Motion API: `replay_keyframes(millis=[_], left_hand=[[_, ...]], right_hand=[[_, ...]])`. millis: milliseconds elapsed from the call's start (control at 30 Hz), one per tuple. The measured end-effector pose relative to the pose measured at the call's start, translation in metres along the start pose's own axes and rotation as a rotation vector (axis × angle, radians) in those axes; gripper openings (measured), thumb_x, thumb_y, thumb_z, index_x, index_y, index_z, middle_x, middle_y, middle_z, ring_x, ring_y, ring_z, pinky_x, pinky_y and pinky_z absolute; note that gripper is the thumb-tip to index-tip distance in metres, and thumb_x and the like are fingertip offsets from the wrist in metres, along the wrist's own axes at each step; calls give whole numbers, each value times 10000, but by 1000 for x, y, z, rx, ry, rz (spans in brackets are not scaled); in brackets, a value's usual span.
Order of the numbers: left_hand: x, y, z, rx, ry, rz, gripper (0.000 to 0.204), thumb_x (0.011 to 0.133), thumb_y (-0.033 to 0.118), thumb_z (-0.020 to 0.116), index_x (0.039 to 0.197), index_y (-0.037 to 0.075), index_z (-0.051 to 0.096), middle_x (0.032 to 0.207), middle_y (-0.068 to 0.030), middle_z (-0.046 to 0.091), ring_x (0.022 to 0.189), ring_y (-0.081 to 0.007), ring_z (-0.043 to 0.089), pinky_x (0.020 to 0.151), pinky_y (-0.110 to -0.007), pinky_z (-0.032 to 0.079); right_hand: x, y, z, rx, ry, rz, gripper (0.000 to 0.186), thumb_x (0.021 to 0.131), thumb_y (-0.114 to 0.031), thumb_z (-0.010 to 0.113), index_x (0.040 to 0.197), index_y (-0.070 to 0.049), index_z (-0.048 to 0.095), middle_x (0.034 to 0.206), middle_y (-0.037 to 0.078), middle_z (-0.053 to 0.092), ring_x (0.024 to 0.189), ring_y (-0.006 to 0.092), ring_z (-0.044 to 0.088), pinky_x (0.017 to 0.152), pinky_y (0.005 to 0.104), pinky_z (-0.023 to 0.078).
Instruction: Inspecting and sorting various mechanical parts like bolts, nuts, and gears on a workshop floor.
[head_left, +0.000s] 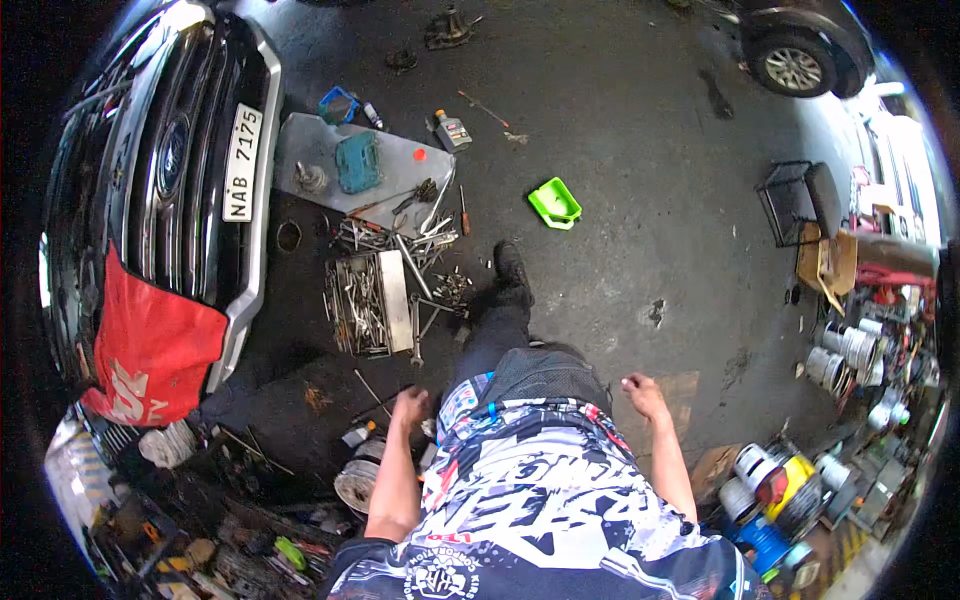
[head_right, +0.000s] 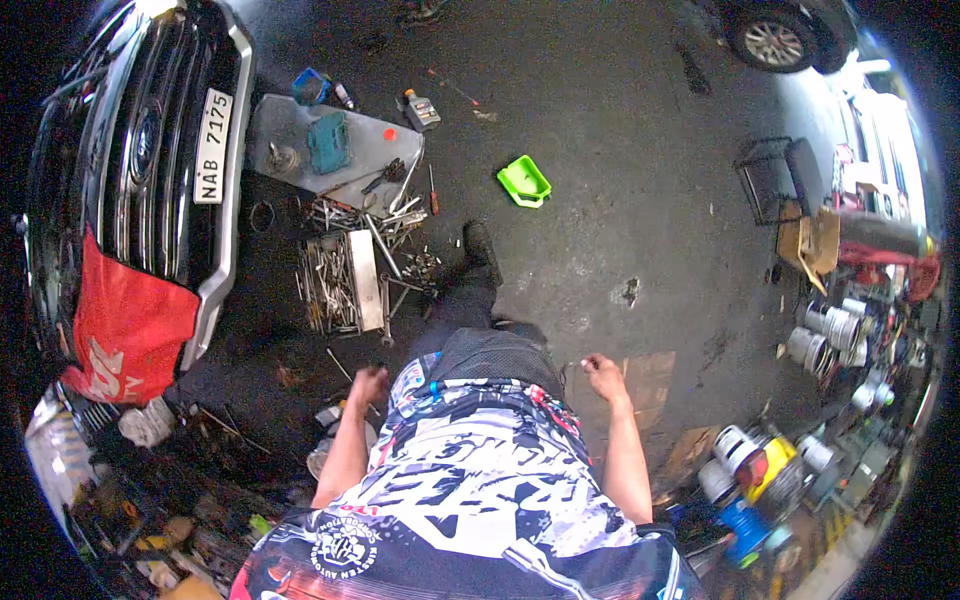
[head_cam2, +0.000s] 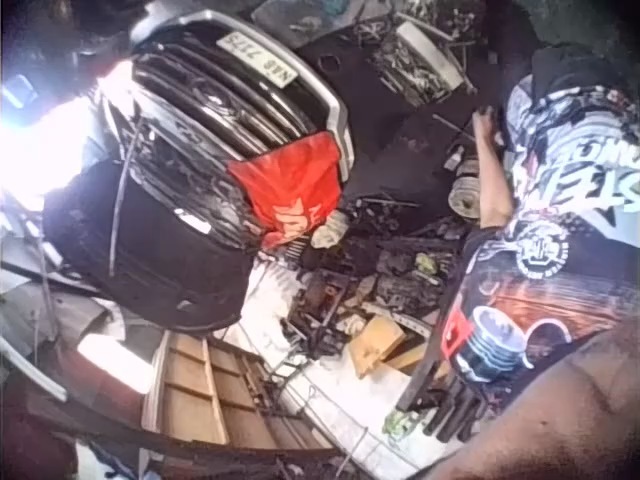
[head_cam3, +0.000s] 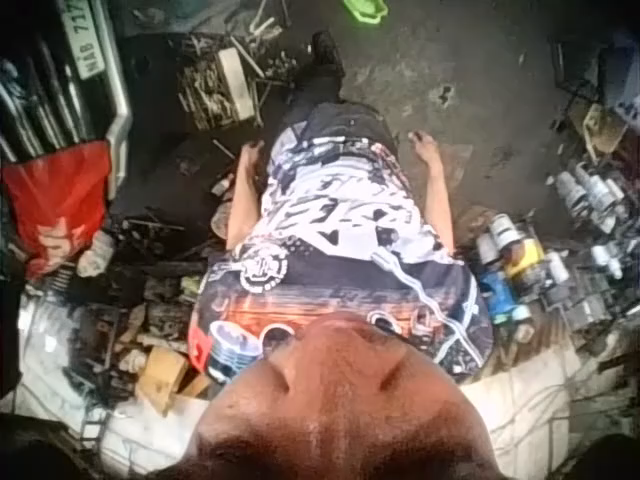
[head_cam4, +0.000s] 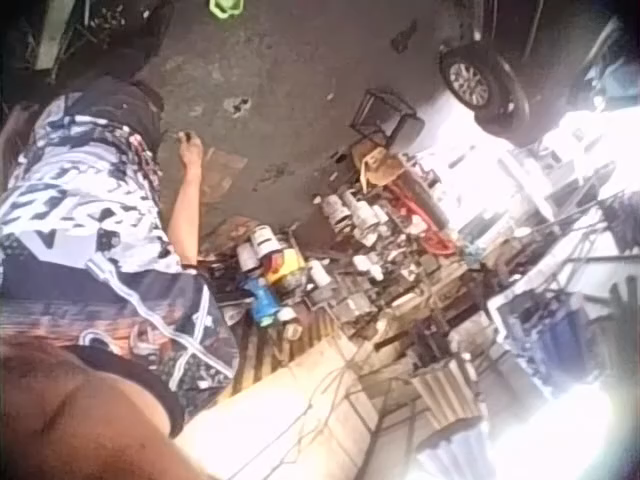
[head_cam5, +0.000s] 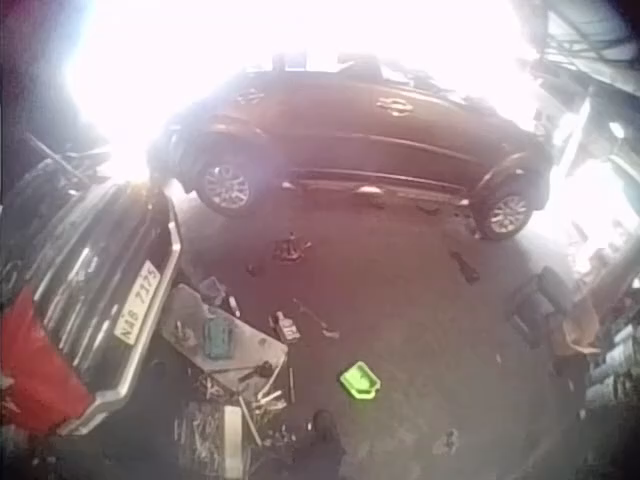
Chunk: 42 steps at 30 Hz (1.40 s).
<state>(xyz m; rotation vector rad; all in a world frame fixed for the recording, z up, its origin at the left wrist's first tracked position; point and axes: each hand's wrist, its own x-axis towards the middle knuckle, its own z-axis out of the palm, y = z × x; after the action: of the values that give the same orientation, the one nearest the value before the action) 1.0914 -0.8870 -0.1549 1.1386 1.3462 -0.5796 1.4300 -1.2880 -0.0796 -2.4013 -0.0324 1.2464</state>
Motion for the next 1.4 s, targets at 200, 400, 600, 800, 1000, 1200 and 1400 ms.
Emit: replay_keyframes(millis=[200,400,600,800,1000,1200,1400], left_hand=[[9,180,34,-132,113,400,307,907,276,549,998,-9,616,751,-43,609,651,-109,543,608,-261,451],[-10,231,73,-400,152,446,295,924,240,537,1078,-3,601,843,-53,632,751,-112,583,663,-252,470],[-55,157,161,-26,409,104,386,892,349,519,1041,6,613,1009,-195,636,993,-331,598,821,-387,458],[-77,109,245,9,307,-234,562,832,527,556,957,-19,610,917,-271,625,921,-378,613,784,-424,464],[-91,48,268,-344,97,-358,437,833,419,620,927,-6,593,823,-197,637,815,-265,626,727,-388,458],[-91,12,245,74,367,-245,455,832,304,626,1135,-17,516,962,-201,605,906,-335,599,770,-405,478],[15,7,226,104,482,229,213,847,198,557,978,33,588,924,-206,584,921,-356,579,797,-448,470]], right_hand=[[81,-46,-101,-52,37,-86,274,893,-229,550,1023,1,619,860,92,662,719,162,605,678,293,482],[156,-105,-189,146,-89,-30,246,921,-213,516,1026,-11,611,813,56,645,662,102,574,571,240,450],[289,-119,-190,-181,-313,-15,225,907,-200,526,980,-5,612,748,45,613,602,120,550,550,261,436],[364,-153,-149,-13,-265,-79,241,904,-232,528,1015,-40,620,772,34,626,623,109,552,556,256,429],[352,-181,-70,-181,-401,-85,280,913,-271,531,1074,-51,596,819,53,636,667,113,577,591,251,459],[332,-178,-16,-256,-460,-113,276,915,-264,530,1077,-47,585,827,54,631,660,115,571,580,248,455],[315,-183,70,-360,-458,-120,248,926,-234,519,1051,-33,592,819,44,622,659,101,563,579,240,451]])
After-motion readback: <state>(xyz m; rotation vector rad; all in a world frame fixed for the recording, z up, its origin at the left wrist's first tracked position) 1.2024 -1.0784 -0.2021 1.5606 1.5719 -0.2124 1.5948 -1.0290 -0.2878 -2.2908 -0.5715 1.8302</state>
